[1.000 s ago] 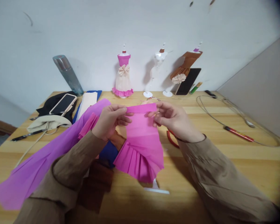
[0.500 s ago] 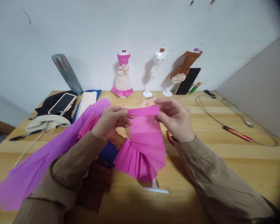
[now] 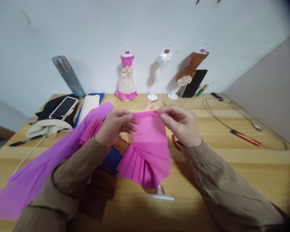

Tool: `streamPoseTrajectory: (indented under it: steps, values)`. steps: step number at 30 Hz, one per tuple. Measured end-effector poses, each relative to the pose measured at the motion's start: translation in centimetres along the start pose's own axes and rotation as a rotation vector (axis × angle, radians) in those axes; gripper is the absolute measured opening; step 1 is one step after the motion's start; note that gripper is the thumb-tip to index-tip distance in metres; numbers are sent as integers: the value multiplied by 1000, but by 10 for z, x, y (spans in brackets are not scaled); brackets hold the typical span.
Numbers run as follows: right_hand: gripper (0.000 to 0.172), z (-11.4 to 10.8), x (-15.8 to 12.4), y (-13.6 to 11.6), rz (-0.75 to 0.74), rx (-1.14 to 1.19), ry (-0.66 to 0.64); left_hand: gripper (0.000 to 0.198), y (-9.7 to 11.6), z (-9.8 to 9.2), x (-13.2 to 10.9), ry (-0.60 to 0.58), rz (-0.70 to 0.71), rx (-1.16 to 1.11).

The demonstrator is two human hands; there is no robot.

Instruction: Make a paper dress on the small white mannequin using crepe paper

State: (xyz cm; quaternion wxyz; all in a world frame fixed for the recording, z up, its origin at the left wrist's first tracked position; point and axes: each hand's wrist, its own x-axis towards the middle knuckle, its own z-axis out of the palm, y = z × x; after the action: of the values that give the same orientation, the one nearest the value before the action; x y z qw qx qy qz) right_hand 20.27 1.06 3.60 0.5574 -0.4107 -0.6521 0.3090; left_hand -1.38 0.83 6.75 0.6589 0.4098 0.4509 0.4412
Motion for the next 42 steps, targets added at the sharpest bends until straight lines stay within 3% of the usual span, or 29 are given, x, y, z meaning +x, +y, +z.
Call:
streamPoseTrajectory:
  steps: [4, 7, 14, 25, 30, 42]
  values:
    - [4, 3, 3, -4, 34, 70, 31, 11, -2, 0, 0, 3, 27, 17]
    - [10, 4, 5, -6, 41, 90, 91, 13, -3, 1, -1, -9, 34, 24]
    - [19, 4, 5, -12, 324, 307, 37, 14, -3, 2, 0, -4, 51, -13]
    - [32, 3, 8, -6, 353, 395, 44, 19, -6, 3, -1, -41, 92, 13]
    - [30, 3, 9, -6, 338, 415, 58, 38, -8, 4, 0, -74, 149, 83]
    - [30, 3, 6, -4, 289, 376, -30, 16, -11, 1, 3, -11, 228, 125]
